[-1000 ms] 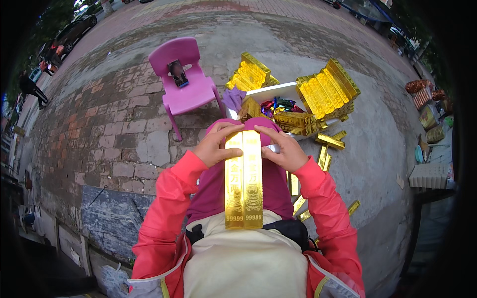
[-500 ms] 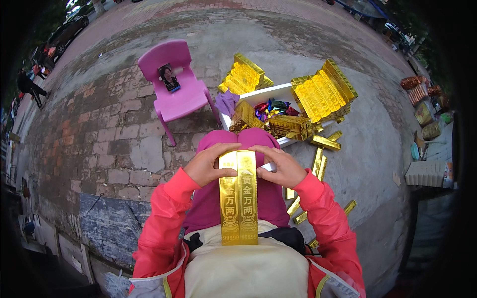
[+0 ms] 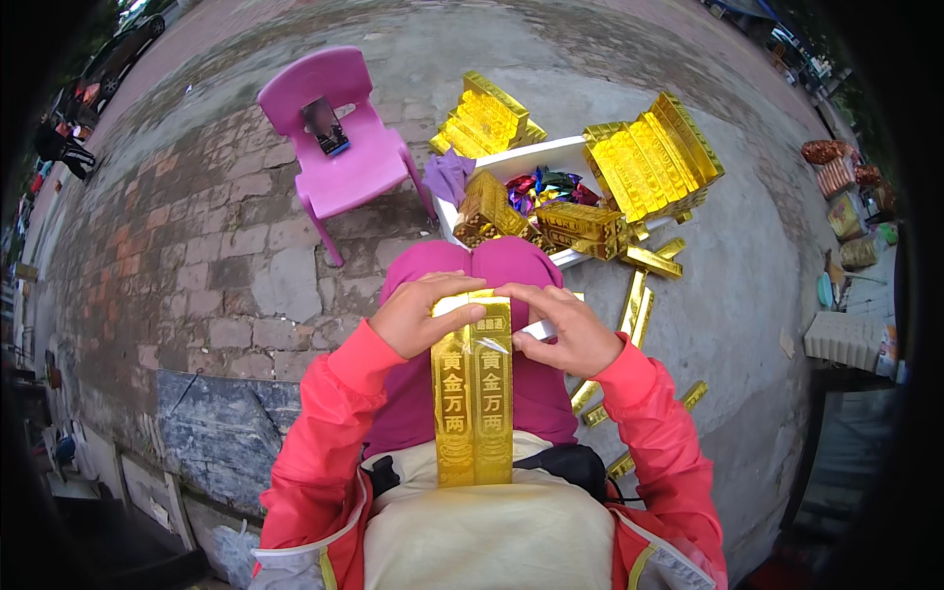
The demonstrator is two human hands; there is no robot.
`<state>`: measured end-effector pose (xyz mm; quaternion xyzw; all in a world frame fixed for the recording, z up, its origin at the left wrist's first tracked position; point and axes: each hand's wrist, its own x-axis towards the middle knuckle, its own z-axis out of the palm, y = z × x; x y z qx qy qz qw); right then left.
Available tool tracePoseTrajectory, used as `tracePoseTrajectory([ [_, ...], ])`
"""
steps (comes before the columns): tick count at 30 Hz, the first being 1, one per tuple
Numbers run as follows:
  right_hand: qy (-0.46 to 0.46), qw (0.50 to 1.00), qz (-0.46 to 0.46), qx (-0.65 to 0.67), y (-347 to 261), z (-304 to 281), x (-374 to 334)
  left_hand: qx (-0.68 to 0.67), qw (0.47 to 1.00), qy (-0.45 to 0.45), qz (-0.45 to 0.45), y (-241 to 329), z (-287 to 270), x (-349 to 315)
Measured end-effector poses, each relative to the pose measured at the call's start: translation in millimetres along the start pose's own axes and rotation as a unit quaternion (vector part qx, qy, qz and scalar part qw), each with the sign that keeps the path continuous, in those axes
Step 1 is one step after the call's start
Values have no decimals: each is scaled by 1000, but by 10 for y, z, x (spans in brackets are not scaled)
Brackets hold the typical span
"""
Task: The person assembles flat gold-colored paper sheets into rectangular bar shapes by folding edges and securing them with clear adhesive tape. They handle multiple bars one at a time, aligning edges and pressing tape to hold the folds, then place the finished bars into a nearby white box.
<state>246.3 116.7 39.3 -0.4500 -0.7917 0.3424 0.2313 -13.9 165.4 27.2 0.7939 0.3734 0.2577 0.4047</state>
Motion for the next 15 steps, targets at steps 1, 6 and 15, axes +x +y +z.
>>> tracePoseTrajectory([
  [1, 7, 1000, -11, -6, -1, 2, 3, -90, 993, -56, -60, -14, -25, 16],
  [6, 1, 1000, -5, -11, -20, -4, 8, -90, 988, -102, -68, -21, -132, 75],
  [15, 31, 1000, -2, 0, -73, 4, -6, -118, 981, -115, -104, -2, -154, -4],
])
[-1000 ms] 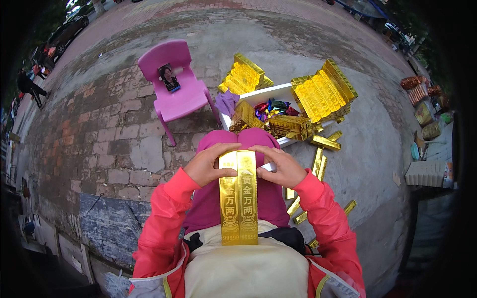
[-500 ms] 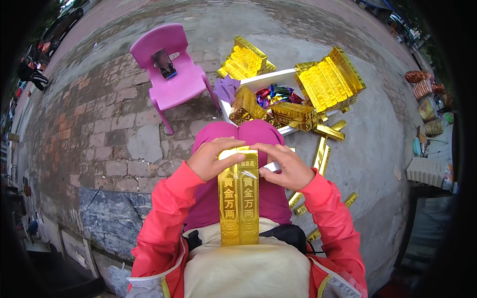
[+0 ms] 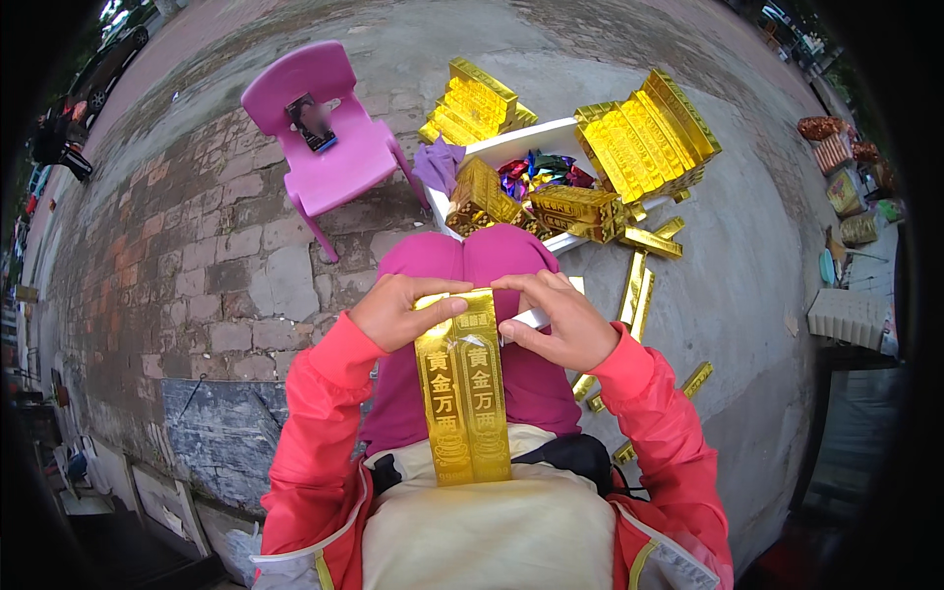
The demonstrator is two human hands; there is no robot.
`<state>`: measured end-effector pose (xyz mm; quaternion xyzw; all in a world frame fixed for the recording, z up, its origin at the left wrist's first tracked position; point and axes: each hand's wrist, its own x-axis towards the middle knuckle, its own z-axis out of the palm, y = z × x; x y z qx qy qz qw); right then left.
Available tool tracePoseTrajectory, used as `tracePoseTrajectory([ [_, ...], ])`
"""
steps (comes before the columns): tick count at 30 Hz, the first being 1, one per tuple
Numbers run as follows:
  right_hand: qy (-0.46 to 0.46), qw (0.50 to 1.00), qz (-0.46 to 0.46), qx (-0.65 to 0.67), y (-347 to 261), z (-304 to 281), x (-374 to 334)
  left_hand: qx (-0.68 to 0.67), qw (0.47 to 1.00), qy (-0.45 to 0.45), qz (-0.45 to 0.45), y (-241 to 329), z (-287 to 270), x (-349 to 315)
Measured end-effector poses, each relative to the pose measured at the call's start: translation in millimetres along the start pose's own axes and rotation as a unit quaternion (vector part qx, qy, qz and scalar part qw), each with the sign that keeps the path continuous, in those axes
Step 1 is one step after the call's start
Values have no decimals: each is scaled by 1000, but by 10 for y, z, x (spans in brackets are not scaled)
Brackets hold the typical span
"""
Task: The person assembles flat gold-colored paper sheets into rectangular bar shapes by folding edges and securing them with clear adhesive tape. They handle multiple bars one at a time, aligning edges and pressing tape to hold the folds, then place the finished bars into a nearby white box.
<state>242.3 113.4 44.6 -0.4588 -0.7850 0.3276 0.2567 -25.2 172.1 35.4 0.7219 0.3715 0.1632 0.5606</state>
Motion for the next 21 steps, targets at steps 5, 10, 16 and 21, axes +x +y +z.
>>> tracePoseTrajectory([
  [5, 24, 997, 14, 67, 21, -3, -134, -61, 997, 8, -44, 18, -12, -89],
  [10, 86, 996, -18, 24, 88, 160, -188, -71, 996, 2, -54, 39, -11, -78],
  [16, 93, 994, 52, -33, 209, 137, -345, -61, 996, 4, -66, 50, -32, -98],
  [21, 100, 993, 64, -11, 177, 149, -402, -94, 992, 2, -80, 55, -12, -136],
])
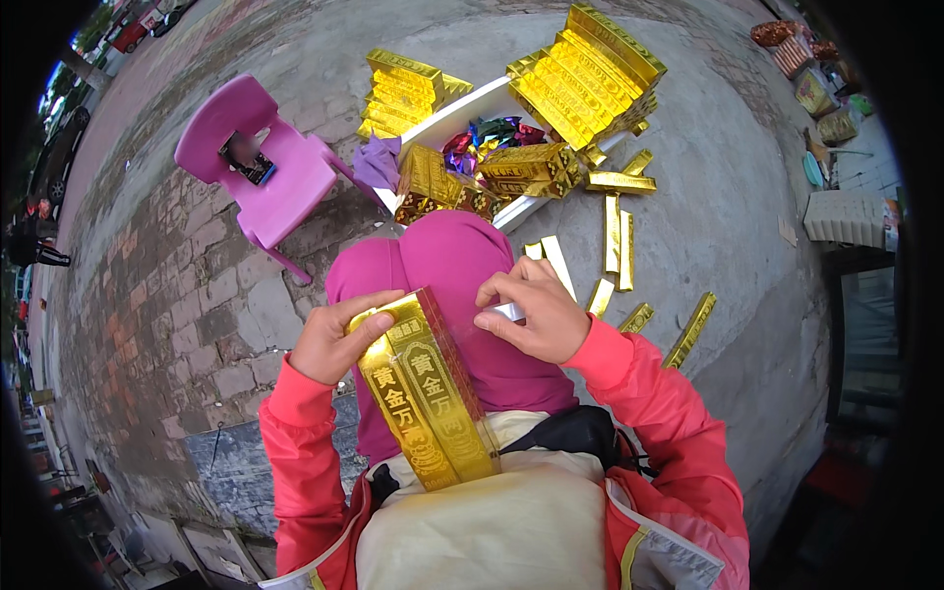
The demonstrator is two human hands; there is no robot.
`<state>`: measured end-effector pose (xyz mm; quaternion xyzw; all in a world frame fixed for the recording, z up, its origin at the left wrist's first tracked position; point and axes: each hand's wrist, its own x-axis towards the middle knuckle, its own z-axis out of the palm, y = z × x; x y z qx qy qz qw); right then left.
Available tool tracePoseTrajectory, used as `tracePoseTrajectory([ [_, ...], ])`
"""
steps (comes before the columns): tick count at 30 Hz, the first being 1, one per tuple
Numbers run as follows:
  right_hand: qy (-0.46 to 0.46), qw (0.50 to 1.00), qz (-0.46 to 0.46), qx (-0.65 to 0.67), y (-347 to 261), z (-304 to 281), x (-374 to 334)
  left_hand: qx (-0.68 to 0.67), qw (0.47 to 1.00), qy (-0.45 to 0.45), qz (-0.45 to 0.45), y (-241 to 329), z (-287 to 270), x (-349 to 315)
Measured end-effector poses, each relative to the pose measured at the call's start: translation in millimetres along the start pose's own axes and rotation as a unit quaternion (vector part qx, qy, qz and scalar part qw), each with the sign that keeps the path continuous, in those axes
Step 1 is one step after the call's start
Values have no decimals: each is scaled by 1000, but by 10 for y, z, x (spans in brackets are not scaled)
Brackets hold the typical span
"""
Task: The person assembles flat gold-colored paper sheets into rectangular bar shapes by folding edges and securing them with clear adhesive tape. They handle multiple bars one at a time, aligning edges and pressing tape to hold the folds, then place the finished bars into a nearby white box.
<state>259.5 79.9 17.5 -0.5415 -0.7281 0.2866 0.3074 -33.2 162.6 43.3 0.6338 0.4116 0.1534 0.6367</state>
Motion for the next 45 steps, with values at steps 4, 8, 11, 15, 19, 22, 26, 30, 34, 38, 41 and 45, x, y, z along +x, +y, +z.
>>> tracePoseTrajectory([
  [4, 27, 999, 15, -38, -115, 97, -15, 5, 1000, 12, 0, -1, -15, -65],
  [8, 12, 998, 37, -51, -201, 208, 49, 6, 999, 27, 22, -4, -29, -144],
  [11, 3, 996, 15, -85, -264, 315, 104, 14, 999, 42, 25, 2, -43, -239],
  [15, -12, 996, 0, -85, -327, 522, 168, 29, 997, 54, 48, 2, -63, -351],
  [19, -51, 998, -33, 22, -216, 574, 269, 2, 995, 70, 67, -33, -64, -433],
  [22, -73, 994, -73, 40, -184, 540, 307, 9, 994, 74, 76, -54, -55, -472],
  [26, 47, 993, -94, -50, -363, 560, 134, 18, 991, 86, 97, -70, -56, -496],
  [30, 115, 982, -129, -70, -478, 600, -72, 0, 994, 77, 76, -93, -65, -512],
  [34, 76, 982, -153, -82, -364, 512, 3, -2, 994, 73, 80, -118, -70, -495],
  [38, 57, 965, -202, -155, -268, 204, 75, -18, 994, 74, 82, -127, -69, -498],
  [41, 112, 944, -223, -217, -224, -2, 97, -22, 995, 70, 71, -109, -77, -517],
  [45, 76, 939, -236, -238, -195, 93, 81, 10, 995, 74, 59, -74, -88, -519],
])
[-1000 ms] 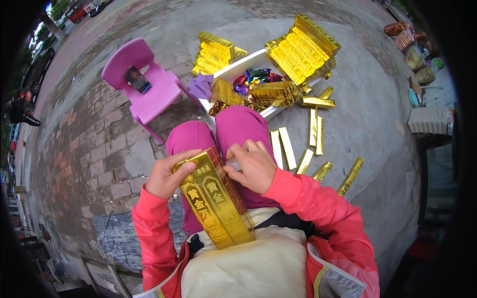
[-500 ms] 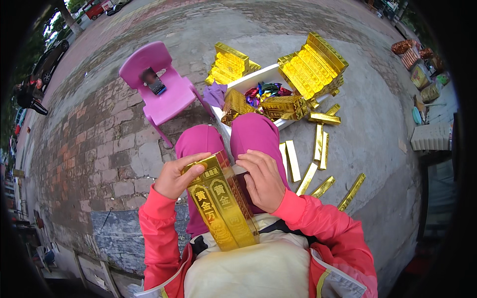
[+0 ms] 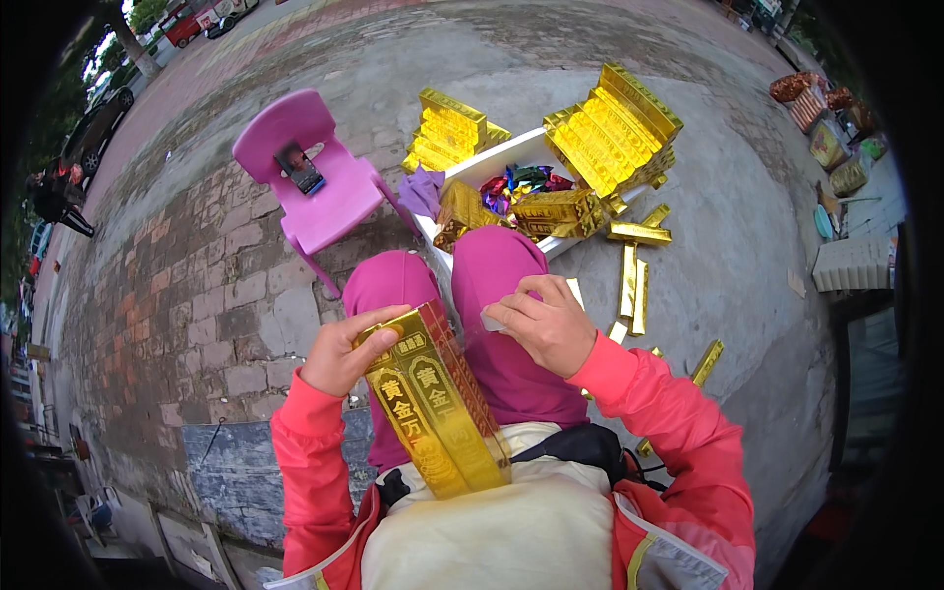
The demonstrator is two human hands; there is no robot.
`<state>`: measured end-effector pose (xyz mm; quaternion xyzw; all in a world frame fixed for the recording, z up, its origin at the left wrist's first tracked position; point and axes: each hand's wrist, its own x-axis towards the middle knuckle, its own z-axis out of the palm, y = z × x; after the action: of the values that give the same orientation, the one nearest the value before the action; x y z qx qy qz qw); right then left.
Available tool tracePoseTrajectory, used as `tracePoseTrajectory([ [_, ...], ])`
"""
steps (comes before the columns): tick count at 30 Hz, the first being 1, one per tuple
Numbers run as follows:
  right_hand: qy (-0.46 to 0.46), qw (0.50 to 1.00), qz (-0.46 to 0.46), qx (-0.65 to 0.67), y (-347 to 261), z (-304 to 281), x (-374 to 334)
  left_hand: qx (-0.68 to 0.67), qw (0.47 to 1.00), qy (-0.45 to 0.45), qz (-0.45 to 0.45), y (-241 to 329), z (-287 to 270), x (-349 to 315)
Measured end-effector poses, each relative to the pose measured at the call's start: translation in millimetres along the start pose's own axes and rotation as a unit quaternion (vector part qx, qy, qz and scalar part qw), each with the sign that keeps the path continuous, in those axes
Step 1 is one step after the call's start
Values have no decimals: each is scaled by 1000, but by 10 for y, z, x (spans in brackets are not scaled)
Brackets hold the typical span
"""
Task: The person assembles flat gold-colored paper sheets into rectangular bar shapes by folding edges and securing them with clear adhesive tape. They handle multiple bars one at a time, aligning edges and pressing tape to hold the folds, then place the finished bars into a nearby white box.
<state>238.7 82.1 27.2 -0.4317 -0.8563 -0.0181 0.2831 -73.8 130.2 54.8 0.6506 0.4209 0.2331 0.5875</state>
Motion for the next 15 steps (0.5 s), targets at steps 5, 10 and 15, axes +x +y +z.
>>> tracePoseTrajectory([
  [5, -13, 1000, 20, 15, -49, 189, -71, -16, 1000, 3, 7, 13, 21, -5],
  [10, -29, 999, 7, 17, -110, 300, -14, -2, 1000, 2, 3, 32, 6, -5],
  [15, -17, 998, -11, 51, -191, 469, 40, -1, 1000, 4, 9, 29, 9, -7],
])
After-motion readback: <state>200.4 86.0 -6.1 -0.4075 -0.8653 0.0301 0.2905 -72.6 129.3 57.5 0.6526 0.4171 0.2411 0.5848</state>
